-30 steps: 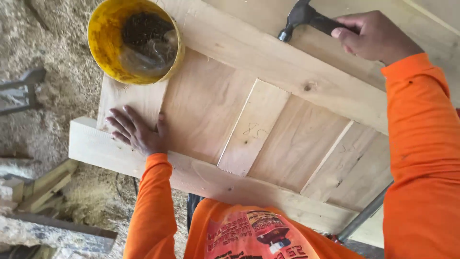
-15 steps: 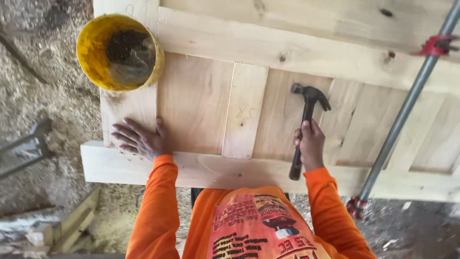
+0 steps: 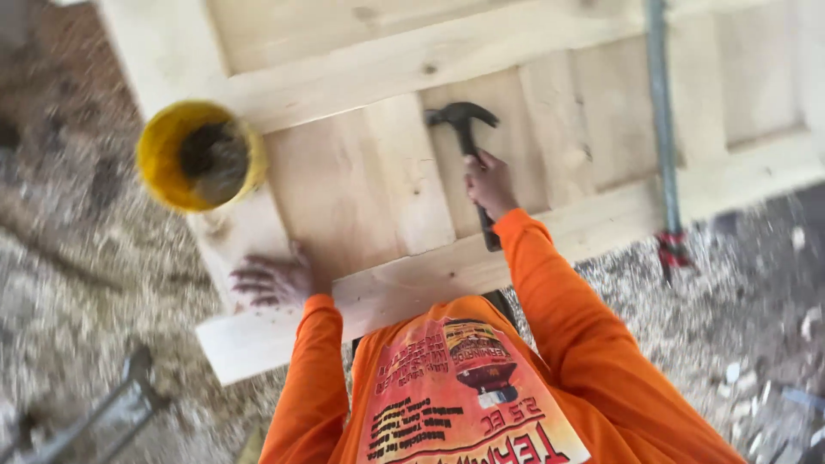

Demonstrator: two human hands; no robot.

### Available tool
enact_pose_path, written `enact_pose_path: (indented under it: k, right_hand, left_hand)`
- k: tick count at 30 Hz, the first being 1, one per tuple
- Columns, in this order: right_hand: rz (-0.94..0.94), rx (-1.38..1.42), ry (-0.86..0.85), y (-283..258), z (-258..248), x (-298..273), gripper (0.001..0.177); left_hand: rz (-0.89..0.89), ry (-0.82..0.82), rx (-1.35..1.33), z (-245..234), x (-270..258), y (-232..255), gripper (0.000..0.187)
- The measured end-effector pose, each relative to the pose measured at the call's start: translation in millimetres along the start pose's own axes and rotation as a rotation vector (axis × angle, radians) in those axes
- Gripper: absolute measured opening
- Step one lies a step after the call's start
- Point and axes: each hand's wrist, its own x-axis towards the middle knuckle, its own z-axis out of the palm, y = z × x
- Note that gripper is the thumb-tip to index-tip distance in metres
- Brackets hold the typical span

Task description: The person hammers nails into a horizontal board on a large wooden frame panel held by bar clamps, taking nails one at a time from a yellow bucket and driving them in with a claw hammer, repositioning along the board between nails.

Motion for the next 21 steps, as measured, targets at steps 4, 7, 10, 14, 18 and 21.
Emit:
enact_pose_path:
  k: [4,7,10,14,18,21]
  right_hand:
    - [-0.091,-0.086,0.034,-24,-17,-53,0.017]
    - [-0.233,-0.201,0.127,-6,-42,-113,0.024]
    - [-0.06,-0.189,0.212,31,-67,-164,0.027]
    - [-0.018,-0.16,0.356,73,-105,-227,0.024]
    - [0.18,-0.055,0.482,97,-126,-266,0.021]
    - [0.146,-0.057,0.578,112,-141,-274,0.021]
  left_hand:
    - [0.022,-0.023,-0.025,-14,-5,0,0.111]
    - [0.069,-0.039,-0.022,-30,2,-12,0.105]
    - [0.215,0.066,-0.319,-68,27,-6,0.1]
    - [-0.084,-0.27,-1.044,-133,69,53,0.087]
    - [-0.085,-0.528,-1.129,-62,187,32,0.055]
    - [-0.121,-0.566,-1.126,-55,171,50,0.048]
